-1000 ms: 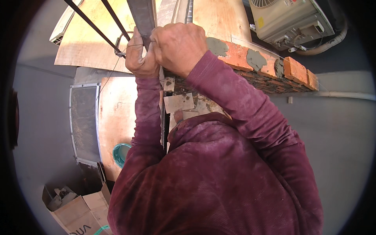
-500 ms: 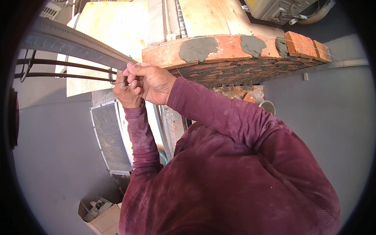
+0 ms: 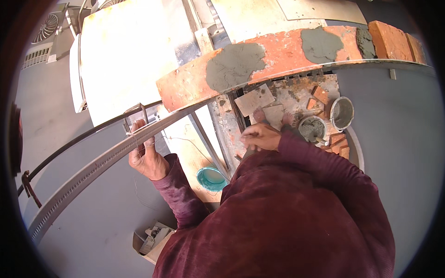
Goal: The person applies mortar to a brick wall using a trowel and places bricks on top, then adjusts a guide string.
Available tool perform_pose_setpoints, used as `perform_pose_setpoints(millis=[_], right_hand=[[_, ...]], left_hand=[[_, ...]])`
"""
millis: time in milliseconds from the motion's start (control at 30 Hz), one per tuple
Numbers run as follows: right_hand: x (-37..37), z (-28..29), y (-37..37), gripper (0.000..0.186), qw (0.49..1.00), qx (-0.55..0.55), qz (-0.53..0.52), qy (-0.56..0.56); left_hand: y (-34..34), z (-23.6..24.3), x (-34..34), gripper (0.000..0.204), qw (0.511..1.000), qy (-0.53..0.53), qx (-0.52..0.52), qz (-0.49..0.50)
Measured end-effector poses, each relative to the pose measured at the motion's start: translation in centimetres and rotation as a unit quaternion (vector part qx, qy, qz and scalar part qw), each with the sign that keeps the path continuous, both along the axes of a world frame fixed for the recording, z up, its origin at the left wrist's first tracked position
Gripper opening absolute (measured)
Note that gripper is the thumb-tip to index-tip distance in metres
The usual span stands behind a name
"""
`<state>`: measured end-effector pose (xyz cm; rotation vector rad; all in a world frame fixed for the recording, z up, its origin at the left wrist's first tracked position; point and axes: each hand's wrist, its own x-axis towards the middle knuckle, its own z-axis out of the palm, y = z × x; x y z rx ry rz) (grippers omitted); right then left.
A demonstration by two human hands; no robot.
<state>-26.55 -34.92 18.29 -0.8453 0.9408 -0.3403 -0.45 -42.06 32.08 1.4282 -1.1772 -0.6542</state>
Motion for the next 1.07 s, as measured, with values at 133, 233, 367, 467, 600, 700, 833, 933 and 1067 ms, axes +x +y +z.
perform_pose_setpoints(millis=[133, 233, 367, 467, 600, 700, 833, 933, 1067], right_hand=[[-3.8, -3.6, 3.5, 0.033, 0.994, 0.068, -0.02, 0.078], [-5.1, -4.8, 5.0, 0.032, 0.99, 0.088, -0.023, 0.109], [-5.3, -4.9, 5.1, 0.031, 0.99, 0.065, -0.017, 0.128], [-5.6, -5.0, 4.7, 0.029, 0.987, 0.037, -0.013, 0.158], [-6.9, -6.6, 5.6, 0.028, 0.98, -0.019, -0.009, 0.2], [-7.6, -6.6, 6.6, 0.029, 0.977, 0.015, -0.025, 0.211], [-7.7, -6.5, 7.8, 0.03, 0.971, 0.06, -0.039, 0.229], [-7.5, -7.3, 9.5, 0.03, 0.97, 0.038, -0.062, 0.231], [-8.1, -8.1, 11.8, 0.029, 0.965, -0.023, -0.057, 0.256]], left_hand=[[0.6, 0.5, 0.4, 0.047, 0.997, 0.024, 0.051, 0.044], [0.6, 0.5, 0.7, 0.05, 0.998, 0.034, 0.057, 0.02], [0.2, 0.5, 1.8, 0.064, 0.997, 0.031, 0.05, -0.044], [0.3, 0.3, 2.2, 0.062, 0.997, 0.032, 0.049, -0.043], [0.3, 0.7, 1.3, 0.045, 0.996, 0.073, 0.045, -0.011], [0.4, 0.3, 1.1, 0.042, 0.998, 0.053, 0.035, 0.011], [0.5, -0.1, 1.3, 0.041, 0.999, 0.034, 0.018, 0.0], [0.5, 0.0, 1.2, 0.04, 1.0, 0.009, 0.024, -0.003], [0.3, -0.3, 1.9, 0.04, 0.999, -0.007, 0.015, -0.039]])
